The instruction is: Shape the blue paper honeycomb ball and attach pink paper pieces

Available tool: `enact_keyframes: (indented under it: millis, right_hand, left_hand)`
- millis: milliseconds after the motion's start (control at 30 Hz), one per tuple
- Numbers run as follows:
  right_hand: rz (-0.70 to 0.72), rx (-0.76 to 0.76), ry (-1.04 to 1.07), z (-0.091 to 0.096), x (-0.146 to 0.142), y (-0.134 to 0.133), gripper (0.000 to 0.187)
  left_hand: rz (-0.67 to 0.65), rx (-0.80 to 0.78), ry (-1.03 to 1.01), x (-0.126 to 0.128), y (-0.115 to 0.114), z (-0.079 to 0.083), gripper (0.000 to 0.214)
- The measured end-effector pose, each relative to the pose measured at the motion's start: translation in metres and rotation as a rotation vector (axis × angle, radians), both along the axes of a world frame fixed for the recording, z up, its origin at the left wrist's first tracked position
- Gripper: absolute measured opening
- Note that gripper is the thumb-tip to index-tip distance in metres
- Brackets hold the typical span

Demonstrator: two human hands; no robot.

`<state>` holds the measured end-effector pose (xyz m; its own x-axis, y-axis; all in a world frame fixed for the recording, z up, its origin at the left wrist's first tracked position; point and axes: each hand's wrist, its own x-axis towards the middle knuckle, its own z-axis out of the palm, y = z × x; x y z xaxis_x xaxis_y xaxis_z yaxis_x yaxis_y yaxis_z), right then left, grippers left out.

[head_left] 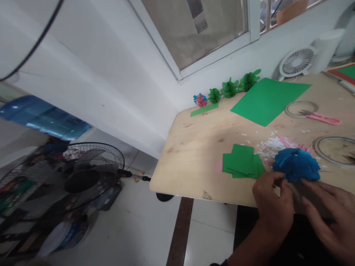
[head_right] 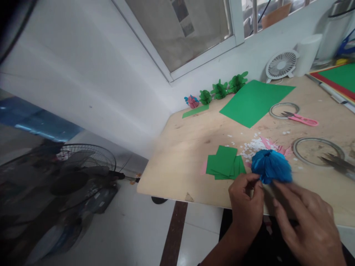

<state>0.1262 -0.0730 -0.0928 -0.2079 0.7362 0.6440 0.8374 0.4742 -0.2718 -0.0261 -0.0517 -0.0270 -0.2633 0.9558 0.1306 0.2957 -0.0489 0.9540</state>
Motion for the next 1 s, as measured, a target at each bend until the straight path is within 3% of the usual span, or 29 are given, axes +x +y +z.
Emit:
enact_keyframes:
  millis: [233,500,1000]
  right_hand:
    - [0.008,-0.03,0.003,-0.006,-0.004,-0.006,0.056]
    - [0.072,0.041,-0.085,-0.018,-0.004,-0.006,0.063]
    - [0.094,0.005,-0.026,-0.016,-0.016,-0.009,0.067]
  left_hand:
    - [-0.008,-0.005,0.02,0.0,-0.004,0.005,0.032]
    - [-0.003,0.007,0.057,0.002,-0.007,0.003,0.031]
    - [0.001,0.008,0.019,-0.001,0.001,0.009,0.035]
